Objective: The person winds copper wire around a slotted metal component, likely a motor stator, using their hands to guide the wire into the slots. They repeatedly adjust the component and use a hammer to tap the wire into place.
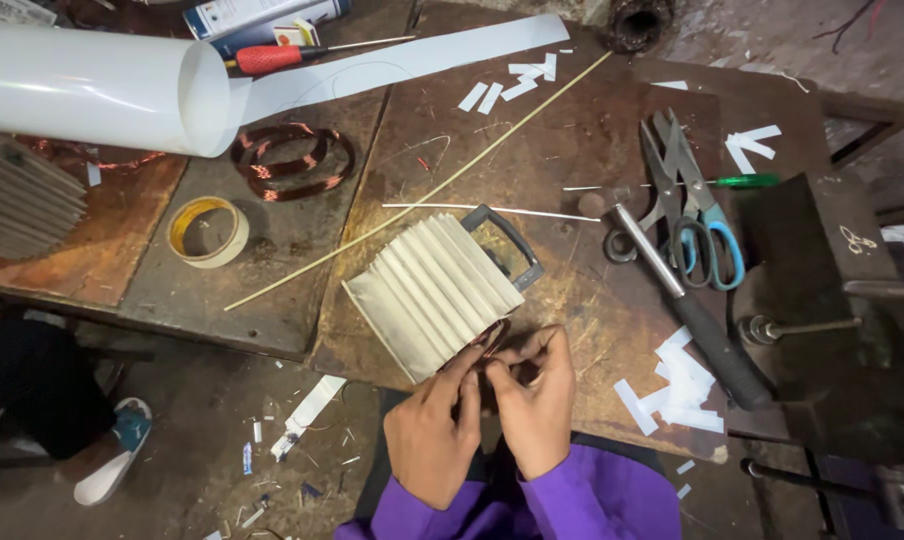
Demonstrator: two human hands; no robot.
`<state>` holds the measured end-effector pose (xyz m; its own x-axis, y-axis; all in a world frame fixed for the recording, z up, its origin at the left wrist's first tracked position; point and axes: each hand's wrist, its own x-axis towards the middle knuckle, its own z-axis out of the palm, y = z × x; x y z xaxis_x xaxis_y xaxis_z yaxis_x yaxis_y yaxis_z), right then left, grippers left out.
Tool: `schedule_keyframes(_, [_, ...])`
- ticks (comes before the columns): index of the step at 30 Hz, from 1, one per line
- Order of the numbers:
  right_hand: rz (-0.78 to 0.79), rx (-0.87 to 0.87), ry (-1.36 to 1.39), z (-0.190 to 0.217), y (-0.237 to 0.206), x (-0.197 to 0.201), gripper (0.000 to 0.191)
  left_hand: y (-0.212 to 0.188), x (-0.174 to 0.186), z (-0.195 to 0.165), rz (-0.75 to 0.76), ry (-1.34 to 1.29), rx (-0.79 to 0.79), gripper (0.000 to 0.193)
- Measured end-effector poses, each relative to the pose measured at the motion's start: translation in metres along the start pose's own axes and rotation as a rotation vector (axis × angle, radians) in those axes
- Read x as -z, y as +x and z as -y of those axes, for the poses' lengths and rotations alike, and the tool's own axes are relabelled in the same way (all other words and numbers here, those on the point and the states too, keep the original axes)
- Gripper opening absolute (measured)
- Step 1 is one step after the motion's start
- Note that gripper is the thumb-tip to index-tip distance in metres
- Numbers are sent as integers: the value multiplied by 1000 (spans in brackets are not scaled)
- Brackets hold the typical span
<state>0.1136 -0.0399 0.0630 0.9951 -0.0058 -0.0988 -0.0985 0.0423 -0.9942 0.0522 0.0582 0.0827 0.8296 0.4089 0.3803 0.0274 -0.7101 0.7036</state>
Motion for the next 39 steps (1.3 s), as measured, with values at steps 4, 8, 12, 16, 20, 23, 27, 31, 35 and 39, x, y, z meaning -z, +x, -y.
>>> schedule_keyframes(4, [12, 36, 14, 6, -2, -1, 30, 1, 3, -3, 18, -24, 28, 27])
schedule_keyframes(8, [-36, -7, -61, 4, -4, 0, 26, 2, 4, -5, 26, -28, 43, 29])
schedule_keyframes(12, [-30, 49, -89, -1, -6, 6, 26, 4, 6, -7, 23, -41, 19, 30])
schedule_keyframes(16, [-14, -25, 169, 1, -12, 22, 25, 5, 10, -7, 37, -61, 2, 32])
schedule_keyframes(20, [-70, -24, -60, 9, -26, 44, 22, 4, 12, -5, 40, -47, -2, 31])
schedule_keyframes(23, [-61, 226, -329, 16, -36, 52, 24, 2, 10, -3, 28, -36, -16, 29])
schedule_keyframes(27, [-33, 131, -384, 25, -37, 44, 24, 2, 5, -3, 5, -12, 7, 25])
schedule_keyframes(31, [54, 9, -247, 29, -23, 29, 19, 4, 1, -3, 16, 18, 33, 26])
schedule_keyframes(35, [102, -151, -197, 22, -13, 23, 18, 4, 1, -3, 14, 19, 13, 32])
schedule_keyframes(39, [200, -309, 23, 8, -15, 25, 18, 1, 14, -9, 97, 12, 19, 39])
